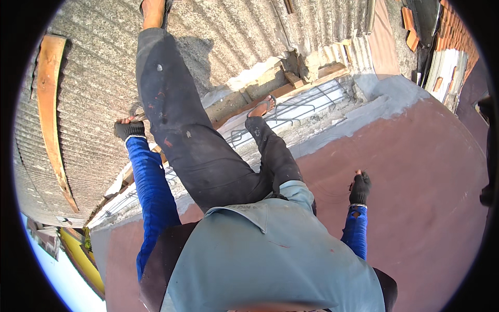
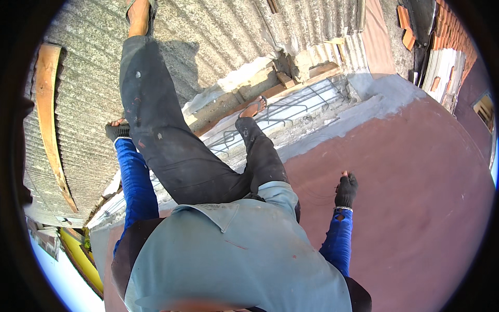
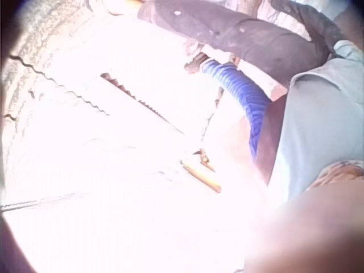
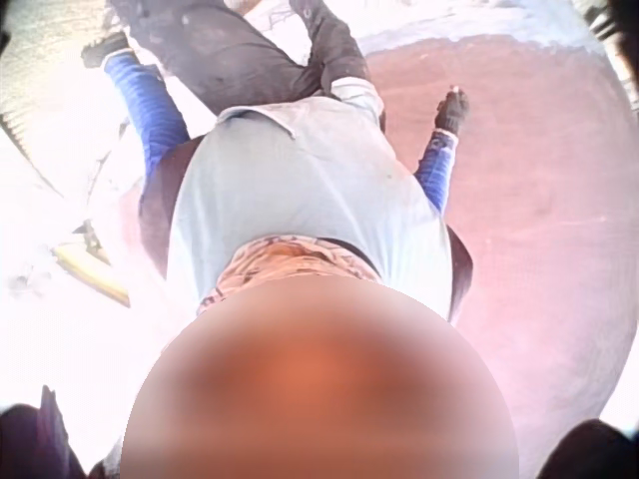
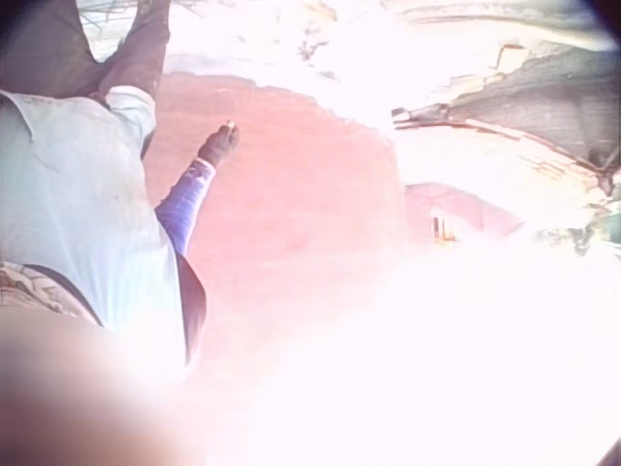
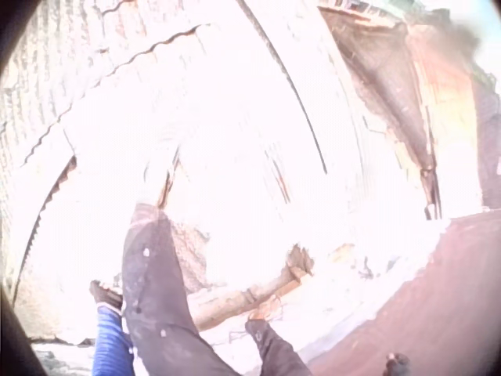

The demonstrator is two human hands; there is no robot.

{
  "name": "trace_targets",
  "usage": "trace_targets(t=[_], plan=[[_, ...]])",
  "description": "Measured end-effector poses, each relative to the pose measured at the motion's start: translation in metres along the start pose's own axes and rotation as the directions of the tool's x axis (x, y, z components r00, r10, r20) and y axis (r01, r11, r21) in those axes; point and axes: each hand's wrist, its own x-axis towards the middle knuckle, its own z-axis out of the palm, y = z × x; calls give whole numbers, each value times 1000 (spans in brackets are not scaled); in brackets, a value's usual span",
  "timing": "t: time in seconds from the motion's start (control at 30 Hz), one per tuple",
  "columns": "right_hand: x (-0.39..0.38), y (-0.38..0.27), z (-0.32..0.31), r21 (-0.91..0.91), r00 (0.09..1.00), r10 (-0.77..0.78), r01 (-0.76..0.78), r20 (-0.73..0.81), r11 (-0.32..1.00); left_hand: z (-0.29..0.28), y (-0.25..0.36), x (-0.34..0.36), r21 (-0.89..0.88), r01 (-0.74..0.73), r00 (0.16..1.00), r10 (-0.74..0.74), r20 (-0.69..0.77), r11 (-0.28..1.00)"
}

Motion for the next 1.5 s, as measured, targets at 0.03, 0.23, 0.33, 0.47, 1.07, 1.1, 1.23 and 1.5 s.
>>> trace_targets(t=[0.03,0.23,0.33,0.47,1.07,1.1,1.23,1.5], plan=[[3,7,0,16,1000,9,-9,0,1000,-15,0,-13,34,17,999,-15,-40,999],[21,46,6,10,994,-111,112,-21,994,-97,8,-78,93,18,977,3,-211,995],[24,58,7,61,998,-62,64,-29,996,-132,20,-96,110,6,965,23,-262,994],[25,75,6,92,991,-128,130,-29,987,-150,55,-119,97,-56,935,86,-343,994],[102,174,-57,612,979,8,120,-203,782,-183,233,-285,977,-195,552,813,185,-89],[108,177,-57,634,980,-20,145,-200,759,-194,239,-292,966,-116,519,815,257,-230],[132,205,-57,588,984,32,79,-176,805,-226,267,-313,919,-54,481,797,366,-390],[151,250,-32,236,937,-234,296,-259,926,-197,283,-372,142,-452,885,463,-55,881]])
